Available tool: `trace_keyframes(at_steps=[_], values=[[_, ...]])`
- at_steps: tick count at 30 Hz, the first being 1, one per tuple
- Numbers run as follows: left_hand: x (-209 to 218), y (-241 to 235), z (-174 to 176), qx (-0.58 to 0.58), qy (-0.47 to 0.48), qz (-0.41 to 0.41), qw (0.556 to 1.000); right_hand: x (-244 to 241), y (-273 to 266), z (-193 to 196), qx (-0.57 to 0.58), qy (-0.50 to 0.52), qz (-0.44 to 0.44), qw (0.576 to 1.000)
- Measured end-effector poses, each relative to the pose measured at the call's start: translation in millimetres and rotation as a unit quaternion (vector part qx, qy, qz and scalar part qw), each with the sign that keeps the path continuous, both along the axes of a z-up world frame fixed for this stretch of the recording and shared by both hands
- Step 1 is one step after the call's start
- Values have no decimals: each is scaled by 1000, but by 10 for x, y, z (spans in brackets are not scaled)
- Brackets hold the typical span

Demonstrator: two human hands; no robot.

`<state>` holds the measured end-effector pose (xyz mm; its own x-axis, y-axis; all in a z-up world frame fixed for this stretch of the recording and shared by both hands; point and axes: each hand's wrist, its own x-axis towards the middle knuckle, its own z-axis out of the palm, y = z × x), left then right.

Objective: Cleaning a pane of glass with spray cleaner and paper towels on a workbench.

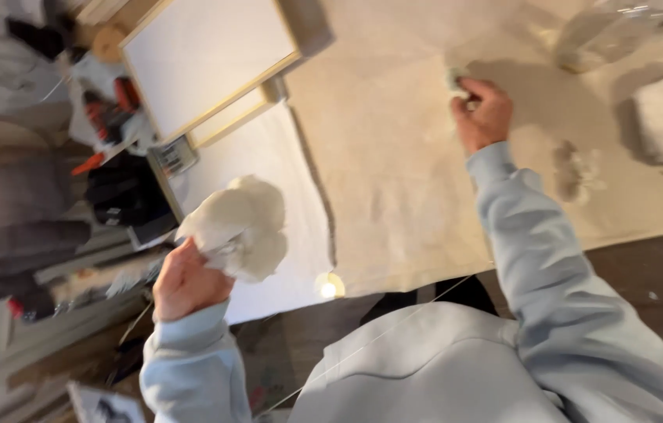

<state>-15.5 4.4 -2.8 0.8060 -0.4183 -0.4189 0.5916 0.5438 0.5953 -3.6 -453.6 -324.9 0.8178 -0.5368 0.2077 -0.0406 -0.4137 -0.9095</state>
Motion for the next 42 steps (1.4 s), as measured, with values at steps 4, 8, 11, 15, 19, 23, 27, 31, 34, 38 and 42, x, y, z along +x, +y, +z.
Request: trace_keyframes(at_steps=[4, 8, 11, 15, 19, 23, 27, 31, 34, 38, 42], values=[[-55, 41, -24, -5, -6, 9, 1000, 57, 148, 92, -35, -15, 52, 998], [-80, 64, -59, -18, -4, 12, 1000, 335, 1006, 1369, 116, -39, 114, 986], [-29, 21, -60, -48, -17, -30, 998, 621, 1843, 2326, 151, -118, 186, 964], [-19, 55, -86, -28, 15, -19, 999, 592, 2702, 3586, 347, -170, 342, 857], [-47, 166, -46, 14, -11, -3, 1000, 441, 2360, 3372, 460, -250, 359, 773], [-39, -2, 90, 32, -8, -2, 999, 640, 690, 1570, 268, -140, 205, 931], [-52, -24, 146, 16, -18, -7, 1000, 439, -177, 218, 71, -22, 55, 996], [-7, -113, 203, 24, -24, 1, 999, 530, -156, 147, 59, 4, 34, 998], [-43, -64, 176, 46, -7, 20, 999, 594, -119, -77, 15, 2, 35, 999], [94, -264, 244, 73, -65, -36, 995, 707, 44, 30, -2, -27, 83, 996], [111, -39, -4, 67, 198, 118, 971, 910, 678, 890, 157, -21, 147, 976]])
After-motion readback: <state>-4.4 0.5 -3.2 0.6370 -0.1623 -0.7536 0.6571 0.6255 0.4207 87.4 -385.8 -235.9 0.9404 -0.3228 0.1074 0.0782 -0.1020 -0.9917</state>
